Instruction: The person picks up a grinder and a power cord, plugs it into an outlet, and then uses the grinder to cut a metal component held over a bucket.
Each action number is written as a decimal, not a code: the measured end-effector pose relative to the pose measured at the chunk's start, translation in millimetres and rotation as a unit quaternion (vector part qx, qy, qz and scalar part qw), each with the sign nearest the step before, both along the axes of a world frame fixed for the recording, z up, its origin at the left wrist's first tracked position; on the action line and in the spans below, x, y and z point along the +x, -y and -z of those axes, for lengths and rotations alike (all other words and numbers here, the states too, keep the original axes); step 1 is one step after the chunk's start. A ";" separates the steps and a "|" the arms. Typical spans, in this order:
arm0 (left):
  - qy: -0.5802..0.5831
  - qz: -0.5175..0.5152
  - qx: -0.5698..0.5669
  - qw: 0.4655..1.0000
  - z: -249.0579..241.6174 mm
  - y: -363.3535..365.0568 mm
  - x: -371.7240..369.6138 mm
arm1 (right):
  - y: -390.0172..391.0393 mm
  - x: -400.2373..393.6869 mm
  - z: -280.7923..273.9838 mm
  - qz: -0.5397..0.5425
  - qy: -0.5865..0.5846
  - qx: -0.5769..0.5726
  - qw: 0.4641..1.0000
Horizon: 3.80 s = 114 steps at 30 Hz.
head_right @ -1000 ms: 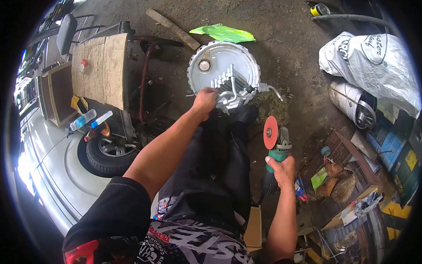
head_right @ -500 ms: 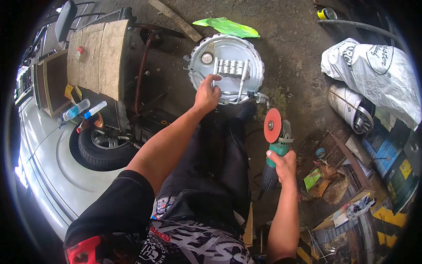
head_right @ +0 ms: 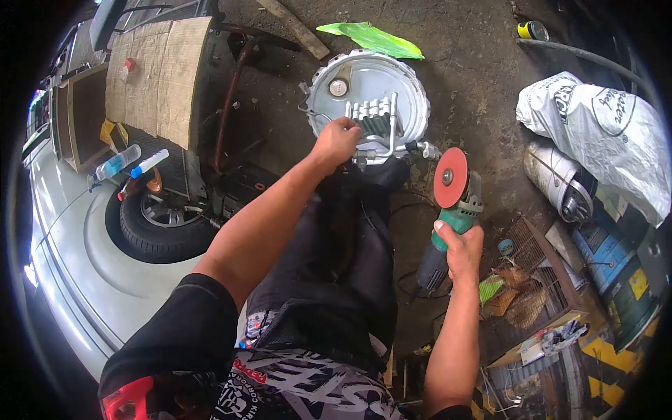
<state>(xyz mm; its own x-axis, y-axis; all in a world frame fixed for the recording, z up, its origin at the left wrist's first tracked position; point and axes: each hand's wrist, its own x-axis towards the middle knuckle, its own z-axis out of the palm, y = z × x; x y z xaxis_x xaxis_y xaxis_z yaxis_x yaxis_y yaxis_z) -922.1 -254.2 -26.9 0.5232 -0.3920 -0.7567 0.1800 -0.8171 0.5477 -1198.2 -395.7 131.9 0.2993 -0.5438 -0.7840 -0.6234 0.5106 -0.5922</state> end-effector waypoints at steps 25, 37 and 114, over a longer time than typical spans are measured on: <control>-0.177 -0.067 0.076 0.979 -14.7 45.3 70.7 | 77.4 102.0 46.7 -0.134 -0.087 0.013 0.987; 0.336 0.342 -0.077 0.874 -56.9 11.4 11.6 | 86.6 121.5 64.6 -0.181 -0.136 0.022 0.974; 0.310 0.349 -0.055 0.883 -44.5 13.6 10.7 | 81.4 140.7 83.4 -0.242 -0.191 0.026 0.951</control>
